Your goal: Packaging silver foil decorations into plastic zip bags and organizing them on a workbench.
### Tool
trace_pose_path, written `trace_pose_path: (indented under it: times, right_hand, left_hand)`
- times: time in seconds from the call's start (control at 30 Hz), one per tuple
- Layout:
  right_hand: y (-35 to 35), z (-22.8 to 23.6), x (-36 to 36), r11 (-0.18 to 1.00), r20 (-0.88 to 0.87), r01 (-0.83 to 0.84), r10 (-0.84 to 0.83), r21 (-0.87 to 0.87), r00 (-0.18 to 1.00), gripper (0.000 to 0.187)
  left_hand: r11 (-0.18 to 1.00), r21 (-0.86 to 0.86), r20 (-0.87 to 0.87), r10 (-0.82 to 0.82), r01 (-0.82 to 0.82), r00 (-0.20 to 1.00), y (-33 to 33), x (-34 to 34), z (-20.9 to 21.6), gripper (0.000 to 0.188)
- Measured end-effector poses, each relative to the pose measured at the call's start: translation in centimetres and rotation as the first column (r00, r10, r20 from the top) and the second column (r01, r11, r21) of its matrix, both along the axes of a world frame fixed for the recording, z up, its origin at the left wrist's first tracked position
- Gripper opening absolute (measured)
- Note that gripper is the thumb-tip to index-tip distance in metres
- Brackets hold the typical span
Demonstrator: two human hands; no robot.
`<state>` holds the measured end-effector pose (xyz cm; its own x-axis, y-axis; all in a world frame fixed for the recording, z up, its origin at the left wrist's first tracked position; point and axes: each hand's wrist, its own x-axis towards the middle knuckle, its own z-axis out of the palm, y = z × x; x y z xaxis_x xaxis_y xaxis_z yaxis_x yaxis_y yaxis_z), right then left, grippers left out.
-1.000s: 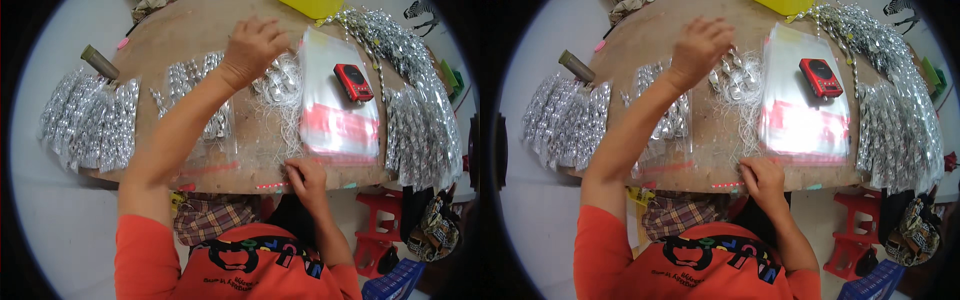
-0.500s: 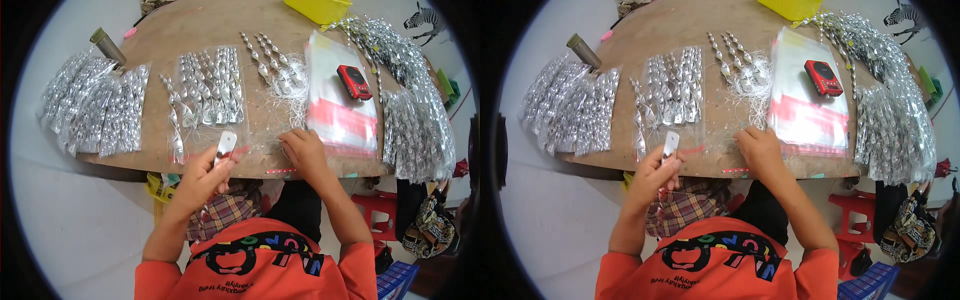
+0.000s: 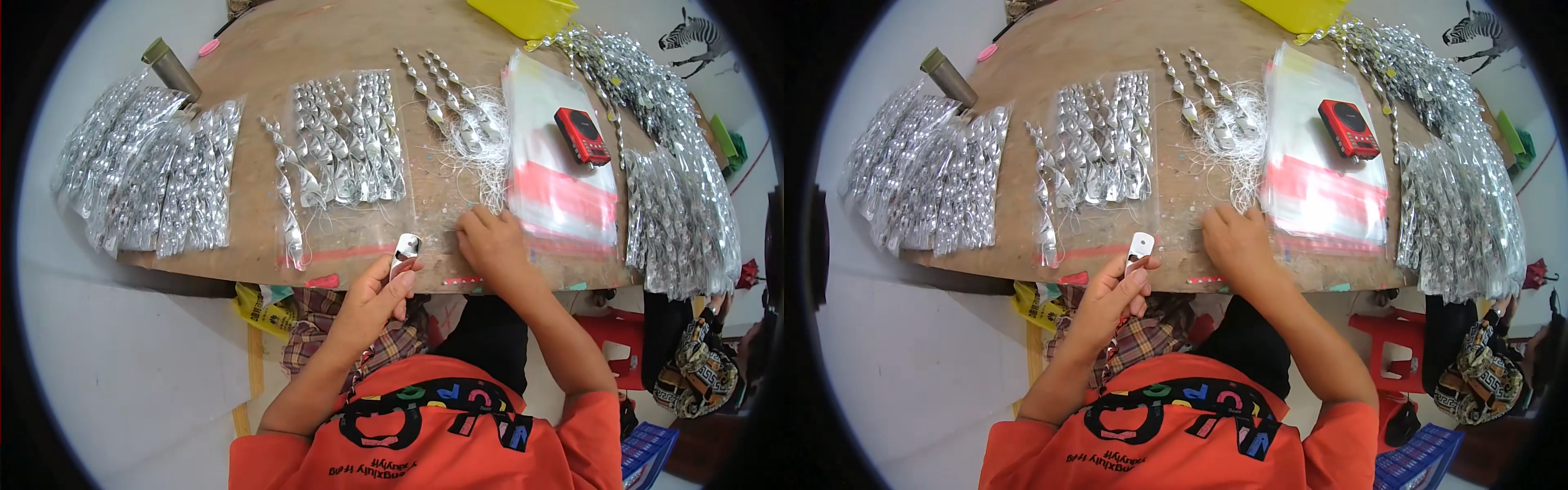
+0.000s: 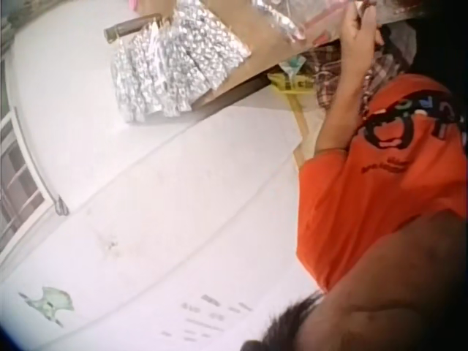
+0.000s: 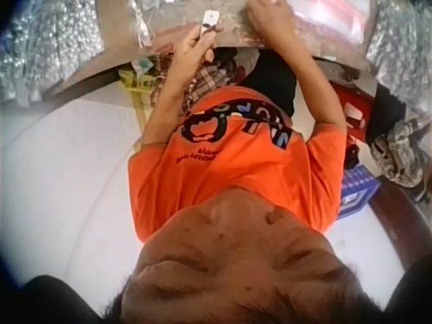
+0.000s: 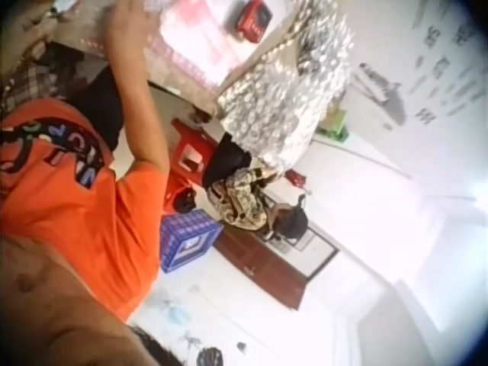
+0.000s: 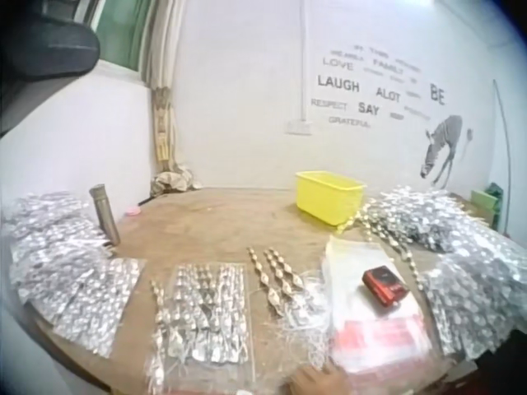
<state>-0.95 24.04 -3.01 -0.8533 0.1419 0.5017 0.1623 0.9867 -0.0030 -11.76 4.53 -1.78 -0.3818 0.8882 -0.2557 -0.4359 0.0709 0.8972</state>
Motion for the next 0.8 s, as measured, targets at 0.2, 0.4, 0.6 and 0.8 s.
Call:
trace_pose_path:
  times: [0.2,0.4,0.6,0.8]
  right_hand:
    - [-2.9,3.0,2.5,0.079,-0.092,-0.075,-0.247,-0.994,0.965,0.007]
    - [-1.9,2.0,3.4,0.411,-0.111,0.0,-0.244,-0.912,0.963,0.002]
    - [0.3,0.8,1.5,0.974,0.041,0.084,-0.077,-0.21,0.996,0.007]
    - [0.6,0.6,0.3,0.999,0.067,0.003,-0.005,0.036,0.998,0.009]
  left_hand:
    - [0.999,0.019,-0.031,-0.05,0.051,0.998,0.0,0.1,-0.3,0.034]
    - [0.995,-0.002,-0.054,-0.101,0.101,0.993,0.3,0.3,-0.2,0.038]
    - [0.995,-0.018,-0.087,-0.097,0.095,0.991,0.3,0.4,-0.4,0.036]
    - [0.996,-0.029,-0.097,-0.083,0.081,0.992,0.2,0.3,-0.2,0.035]
